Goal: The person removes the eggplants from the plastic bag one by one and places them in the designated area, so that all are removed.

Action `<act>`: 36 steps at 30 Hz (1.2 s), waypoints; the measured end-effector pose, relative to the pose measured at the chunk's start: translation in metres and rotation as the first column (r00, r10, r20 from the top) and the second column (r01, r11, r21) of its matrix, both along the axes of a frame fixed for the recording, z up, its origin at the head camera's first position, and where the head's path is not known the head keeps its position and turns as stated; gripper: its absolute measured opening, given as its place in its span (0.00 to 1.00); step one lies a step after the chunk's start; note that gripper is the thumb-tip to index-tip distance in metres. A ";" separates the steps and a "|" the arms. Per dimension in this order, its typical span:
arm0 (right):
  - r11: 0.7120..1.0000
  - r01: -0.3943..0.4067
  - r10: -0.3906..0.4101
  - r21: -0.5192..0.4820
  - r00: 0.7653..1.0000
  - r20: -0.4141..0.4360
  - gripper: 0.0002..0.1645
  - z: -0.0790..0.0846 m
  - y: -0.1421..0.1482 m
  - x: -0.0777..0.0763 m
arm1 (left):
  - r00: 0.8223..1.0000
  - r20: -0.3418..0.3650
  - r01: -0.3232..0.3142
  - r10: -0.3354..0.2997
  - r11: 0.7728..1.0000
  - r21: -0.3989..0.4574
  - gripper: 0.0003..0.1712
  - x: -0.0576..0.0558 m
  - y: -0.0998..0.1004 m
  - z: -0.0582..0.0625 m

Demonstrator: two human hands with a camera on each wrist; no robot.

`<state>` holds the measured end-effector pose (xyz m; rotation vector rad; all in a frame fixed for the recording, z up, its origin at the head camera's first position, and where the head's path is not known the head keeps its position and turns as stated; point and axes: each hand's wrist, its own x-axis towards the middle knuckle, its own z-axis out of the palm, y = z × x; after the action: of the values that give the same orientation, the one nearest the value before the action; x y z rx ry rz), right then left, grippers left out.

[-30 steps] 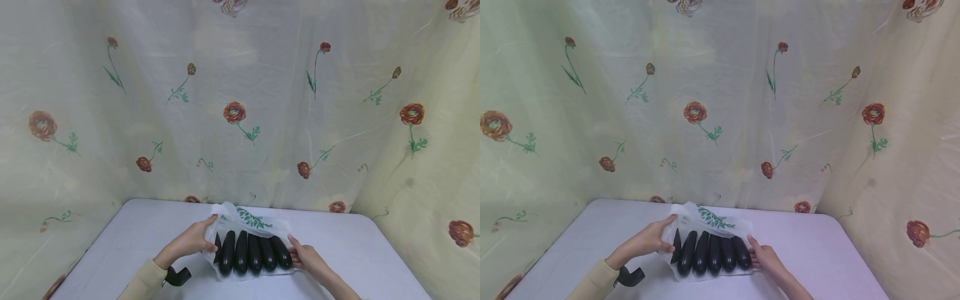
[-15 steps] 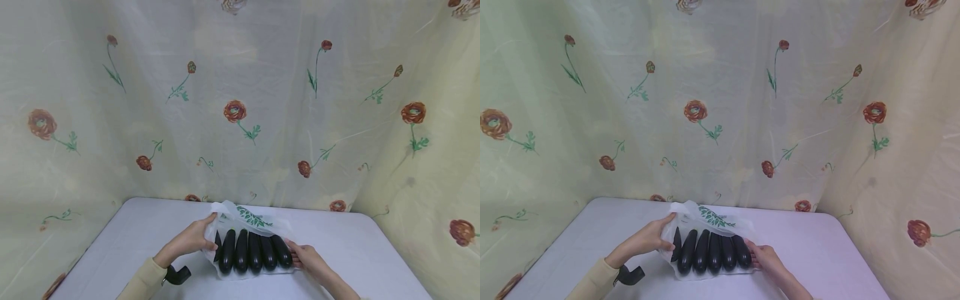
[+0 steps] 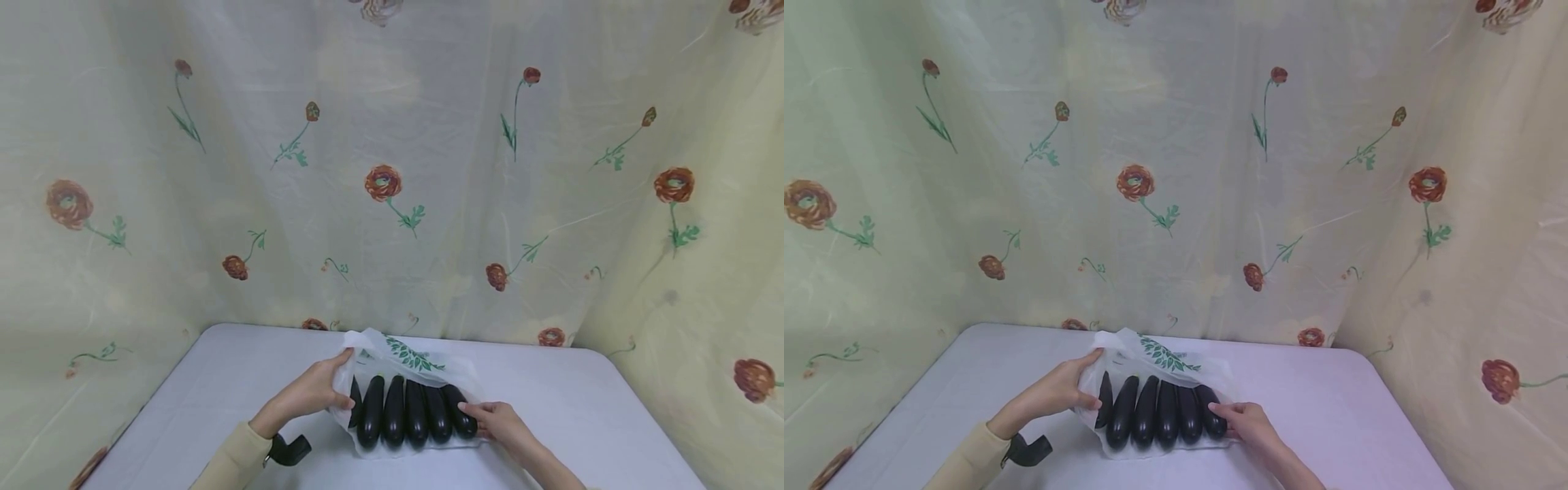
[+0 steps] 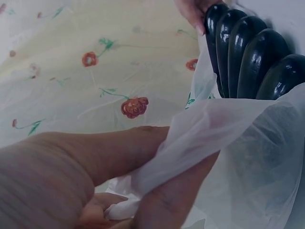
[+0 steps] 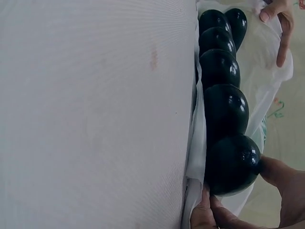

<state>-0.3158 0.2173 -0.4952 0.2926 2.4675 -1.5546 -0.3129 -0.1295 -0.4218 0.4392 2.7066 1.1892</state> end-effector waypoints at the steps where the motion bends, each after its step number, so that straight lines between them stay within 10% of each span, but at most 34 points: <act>1: 1.000 0.001 -0.001 -0.001 1.000 0.000 0.43 -0.001 0.000 0.000 | 1.000 0.001 0.001 -0.001 1.000 0.002 0.57 0.000 0.000 0.000; 36: 0.985 -0.142 0.146 -0.101 0.988 0.038 0.28 0.008 0.010 0.000 | 1.000 -0.024 -0.002 0.001 1.000 -0.012 0.56 0.000 0.001 -0.002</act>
<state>-0.3158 0.2274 -0.4874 0.1279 2.3140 -1.5837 -0.3133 -0.1285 -0.4237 0.4527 2.7332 1.1741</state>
